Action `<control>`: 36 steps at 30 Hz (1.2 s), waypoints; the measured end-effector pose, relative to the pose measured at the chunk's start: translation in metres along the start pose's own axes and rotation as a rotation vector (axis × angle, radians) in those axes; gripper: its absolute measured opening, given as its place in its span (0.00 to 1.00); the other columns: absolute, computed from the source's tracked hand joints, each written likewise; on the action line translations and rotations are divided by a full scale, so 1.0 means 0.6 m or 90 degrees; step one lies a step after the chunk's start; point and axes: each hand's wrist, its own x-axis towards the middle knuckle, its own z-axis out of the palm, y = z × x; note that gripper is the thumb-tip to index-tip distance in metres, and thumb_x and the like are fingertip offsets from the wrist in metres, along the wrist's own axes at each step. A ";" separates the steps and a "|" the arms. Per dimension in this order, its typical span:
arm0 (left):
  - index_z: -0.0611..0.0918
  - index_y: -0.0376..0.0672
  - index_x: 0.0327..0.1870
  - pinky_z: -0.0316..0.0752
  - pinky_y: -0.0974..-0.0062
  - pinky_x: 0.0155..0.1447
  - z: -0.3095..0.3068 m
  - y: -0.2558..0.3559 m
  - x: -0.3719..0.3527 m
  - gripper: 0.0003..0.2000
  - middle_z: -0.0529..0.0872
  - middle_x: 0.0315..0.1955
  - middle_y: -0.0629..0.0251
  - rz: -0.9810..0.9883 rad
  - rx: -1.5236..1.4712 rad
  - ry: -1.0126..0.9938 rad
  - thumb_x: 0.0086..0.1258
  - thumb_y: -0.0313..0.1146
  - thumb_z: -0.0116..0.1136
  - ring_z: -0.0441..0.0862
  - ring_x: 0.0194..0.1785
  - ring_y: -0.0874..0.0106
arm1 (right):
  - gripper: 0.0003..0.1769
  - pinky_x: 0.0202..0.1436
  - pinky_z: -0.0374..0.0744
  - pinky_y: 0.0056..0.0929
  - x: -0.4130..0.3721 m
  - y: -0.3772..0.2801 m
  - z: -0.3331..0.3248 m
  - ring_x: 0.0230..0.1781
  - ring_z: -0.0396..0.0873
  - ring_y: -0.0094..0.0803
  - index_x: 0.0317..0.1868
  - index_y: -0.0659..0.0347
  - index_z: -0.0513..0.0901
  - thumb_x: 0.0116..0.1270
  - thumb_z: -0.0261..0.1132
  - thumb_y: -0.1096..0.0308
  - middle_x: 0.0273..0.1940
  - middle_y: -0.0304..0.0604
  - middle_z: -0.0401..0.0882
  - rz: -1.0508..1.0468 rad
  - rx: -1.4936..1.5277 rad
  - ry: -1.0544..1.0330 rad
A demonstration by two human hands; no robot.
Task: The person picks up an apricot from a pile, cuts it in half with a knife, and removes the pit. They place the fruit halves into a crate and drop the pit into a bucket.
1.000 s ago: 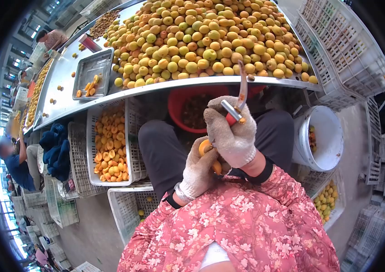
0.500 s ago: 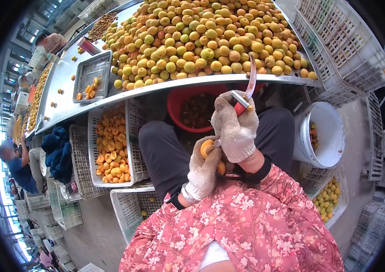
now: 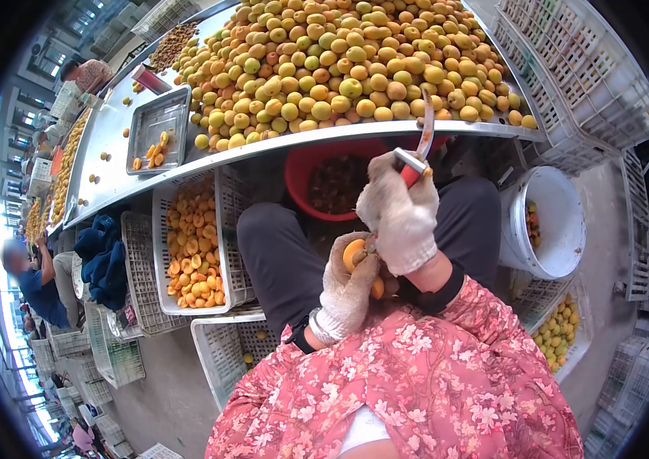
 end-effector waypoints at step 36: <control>0.72 0.44 0.52 0.78 0.66 0.35 -0.402 0.142 0.030 0.12 0.80 0.31 0.59 0.218 -0.252 0.430 0.77 0.40 0.52 0.82 0.32 0.64 | 0.05 0.14 0.59 0.22 0.039 0.105 -0.150 0.10 0.58 0.19 0.39 0.51 0.78 0.71 0.66 0.64 0.16 0.28 0.60 0.190 -0.146 0.058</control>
